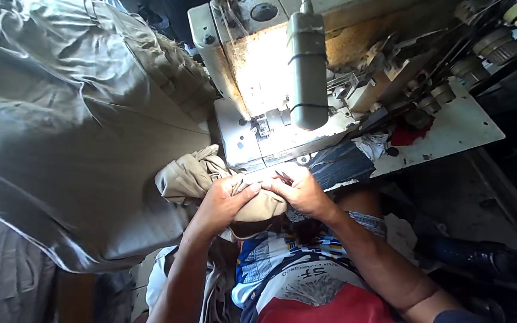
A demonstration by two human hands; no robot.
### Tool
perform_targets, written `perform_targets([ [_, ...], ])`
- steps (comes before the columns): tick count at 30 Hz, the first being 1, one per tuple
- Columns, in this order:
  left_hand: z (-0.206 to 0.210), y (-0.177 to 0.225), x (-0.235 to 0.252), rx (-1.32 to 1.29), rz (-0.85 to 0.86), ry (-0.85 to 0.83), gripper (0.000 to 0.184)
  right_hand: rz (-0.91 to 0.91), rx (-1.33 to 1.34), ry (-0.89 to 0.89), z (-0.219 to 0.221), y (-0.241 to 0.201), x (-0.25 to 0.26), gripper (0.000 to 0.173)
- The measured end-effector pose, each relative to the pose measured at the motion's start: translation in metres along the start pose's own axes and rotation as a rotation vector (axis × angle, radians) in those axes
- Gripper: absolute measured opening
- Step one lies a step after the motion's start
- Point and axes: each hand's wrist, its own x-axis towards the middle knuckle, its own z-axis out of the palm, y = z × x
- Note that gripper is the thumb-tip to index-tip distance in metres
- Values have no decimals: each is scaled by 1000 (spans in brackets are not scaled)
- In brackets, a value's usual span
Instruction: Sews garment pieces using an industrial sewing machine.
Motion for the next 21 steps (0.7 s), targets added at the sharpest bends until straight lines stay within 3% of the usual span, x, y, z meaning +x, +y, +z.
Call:
perform_targets([
  [5,-2,0,3,-12,-34,-230,29,-9,9,29,5,-2,0,13],
  [15,-14,2,8,-38,-93,-437,10,-84,-33,-6,7,5,-3,17],
  [18,-19,-1,8,-67,-61,-431,19,-81,-38,-4,7,6,-2,16],
  [21,-22,-1,2,-83,-3,-291,37,-76,-60,12,2,7,-1,18],
])
